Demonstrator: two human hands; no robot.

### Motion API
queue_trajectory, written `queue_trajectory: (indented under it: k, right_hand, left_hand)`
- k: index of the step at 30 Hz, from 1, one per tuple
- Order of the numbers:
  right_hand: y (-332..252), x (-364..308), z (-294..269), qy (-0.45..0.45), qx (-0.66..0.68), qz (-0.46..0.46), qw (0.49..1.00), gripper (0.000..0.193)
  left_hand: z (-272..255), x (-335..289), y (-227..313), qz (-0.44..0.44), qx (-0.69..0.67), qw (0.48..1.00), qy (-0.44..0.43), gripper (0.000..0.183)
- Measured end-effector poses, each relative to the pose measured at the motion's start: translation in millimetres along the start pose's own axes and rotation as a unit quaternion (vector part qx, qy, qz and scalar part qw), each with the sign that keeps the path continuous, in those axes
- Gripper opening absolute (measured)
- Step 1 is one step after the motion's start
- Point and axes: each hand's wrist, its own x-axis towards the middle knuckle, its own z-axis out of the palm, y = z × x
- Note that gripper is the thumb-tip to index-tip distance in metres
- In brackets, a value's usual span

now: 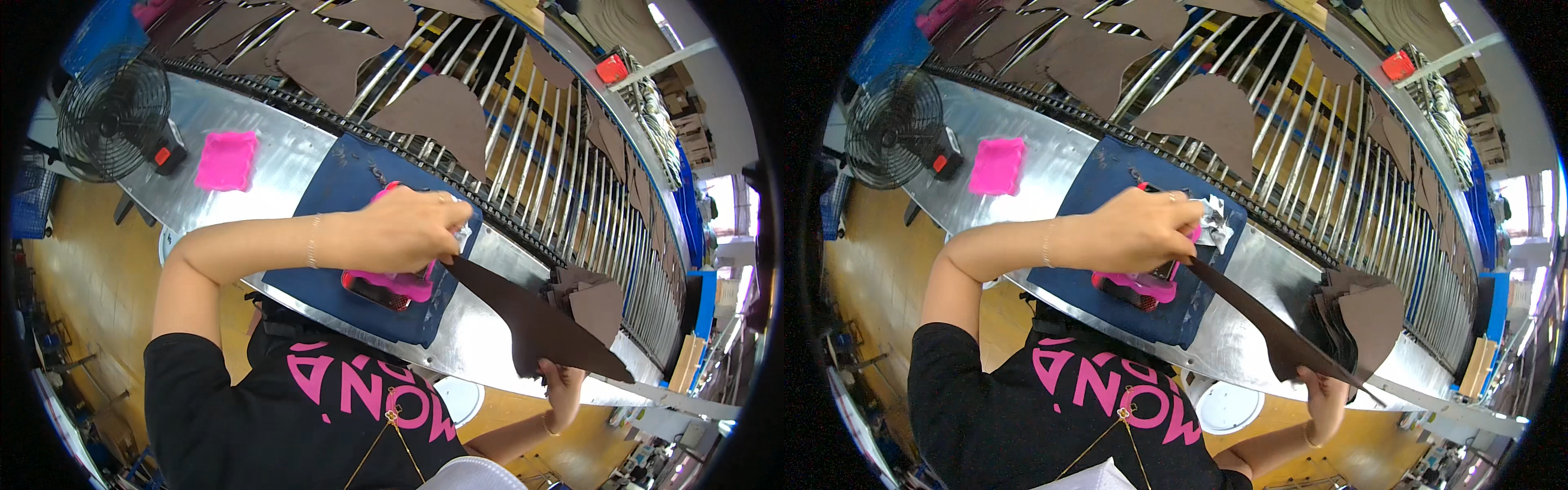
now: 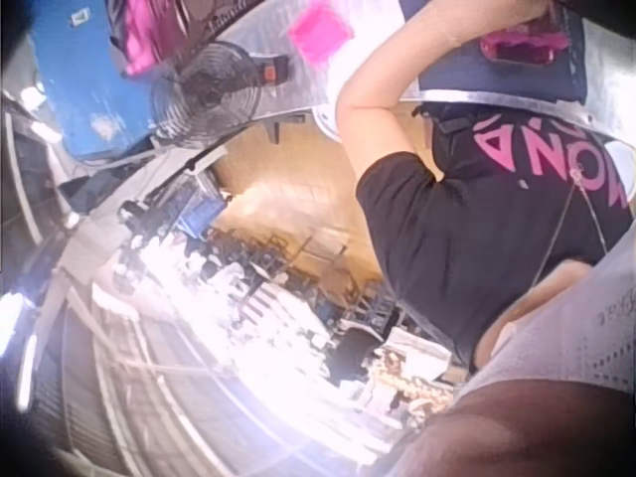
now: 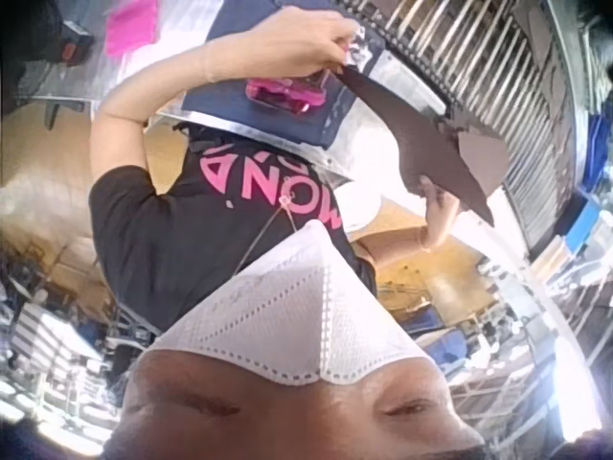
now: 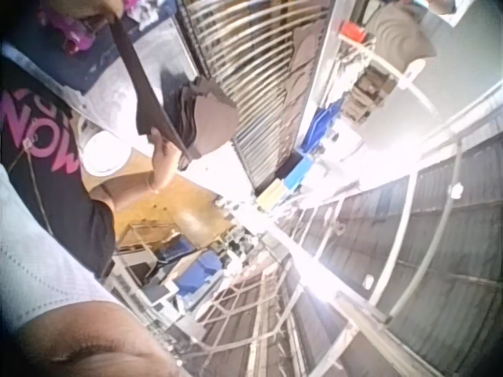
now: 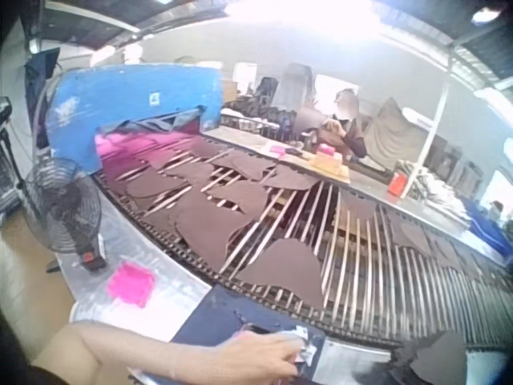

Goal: The person repeatedly picks up brown fabric pieces from a conveyor belt and stacks them on a metal table. The person handles the pieces one at a time, aligning them into a growing pile.

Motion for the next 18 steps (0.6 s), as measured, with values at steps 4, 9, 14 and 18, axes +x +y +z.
queue_trajectory:
  k: [4,9,14,18]
  right_hand:
    - [-26.6,-19.9,-46.7,0.116,-0.051,0.024,0.992,0.022]
    - [-87.2,56.6,-38.6,0.346,0.069,-0.076,0.933,0.028]
    - [-76.9,181.7,0.0,0.205,0.317,-0.114,0.919,0.056]
    - [-56.1,290.0,82.8,-0.001,0.454,-0.049,0.889,0.079]
  left_hand:
    - [8.1,44.6,-0.2,0.041,-0.033,0.998,0.046,0.005]
    - [-43.9,106.5,-26.2,0.079,0.099,0.961,0.245,0.009]
    - [-133.2,80.5,-38.8,-0.044,0.011,0.924,0.381,0.039]
    - [-140.5,9.1,-67.9,-0.193,-0.039,0.889,0.413,0.030]
